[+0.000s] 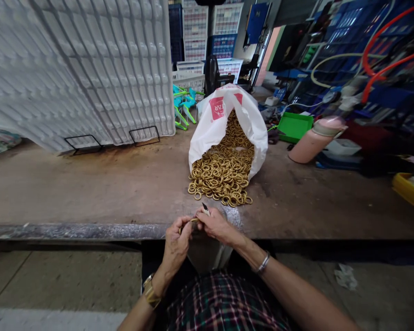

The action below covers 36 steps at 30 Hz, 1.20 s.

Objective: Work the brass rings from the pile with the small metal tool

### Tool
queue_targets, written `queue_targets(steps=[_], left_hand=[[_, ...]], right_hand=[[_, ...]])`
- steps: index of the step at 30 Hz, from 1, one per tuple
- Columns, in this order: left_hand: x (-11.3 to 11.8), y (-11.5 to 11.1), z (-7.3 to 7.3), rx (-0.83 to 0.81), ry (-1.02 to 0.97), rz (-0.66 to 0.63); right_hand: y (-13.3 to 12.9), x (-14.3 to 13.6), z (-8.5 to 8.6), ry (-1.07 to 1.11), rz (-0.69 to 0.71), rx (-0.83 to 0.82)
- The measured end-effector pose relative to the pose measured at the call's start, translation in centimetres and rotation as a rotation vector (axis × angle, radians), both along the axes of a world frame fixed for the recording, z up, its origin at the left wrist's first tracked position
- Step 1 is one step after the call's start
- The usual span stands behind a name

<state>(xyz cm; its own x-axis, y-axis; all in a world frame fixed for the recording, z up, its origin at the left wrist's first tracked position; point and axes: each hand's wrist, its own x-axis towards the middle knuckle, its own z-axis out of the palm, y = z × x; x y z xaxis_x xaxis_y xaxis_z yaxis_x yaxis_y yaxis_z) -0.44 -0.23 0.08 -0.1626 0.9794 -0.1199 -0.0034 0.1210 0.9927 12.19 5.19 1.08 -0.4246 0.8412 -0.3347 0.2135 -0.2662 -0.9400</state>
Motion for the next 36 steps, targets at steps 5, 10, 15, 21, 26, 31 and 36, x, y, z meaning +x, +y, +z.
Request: queue_targets(steps=[5, 10, 15, 21, 26, 31, 36], left_hand=[[0.19, -0.02, 0.92, -0.036, -0.018, 0.016], [0.3, -0.24, 0.89, -0.21, -0.175, -0.052], [0.13, -0.32, 0.48, -0.216, -0.304, -0.103], [-0.05, -0.6, 0.76, -0.214, -0.384, -0.126], [-0.08, -0.72, 0.68, -0.196, -0.453, -0.132], [-0.1, -0.82, 0.4, -0.199, -0.5, -0.117], [-0.24, -0.83, 0.42, -0.205, -0.513, -0.074]], right_hand=[[-0.09, -0.12, 0.15, -0.145, 0.015, 0.285], [-0.01, -0.26, -0.57, -0.21, 0.013, 0.352], [-0.02, -0.24, -0.7, -0.142, 0.038, 0.307], [-0.03, -0.16, -0.2, -0.095, 0.046, 0.255], [-0.02, -0.03, -0.37, -0.074, 0.055, 0.252], [-0.03, -0.19, -0.4, -0.082, 0.052, 0.294], [-0.35, -0.19, -0.31, -0.316, 0.075, 0.473]])
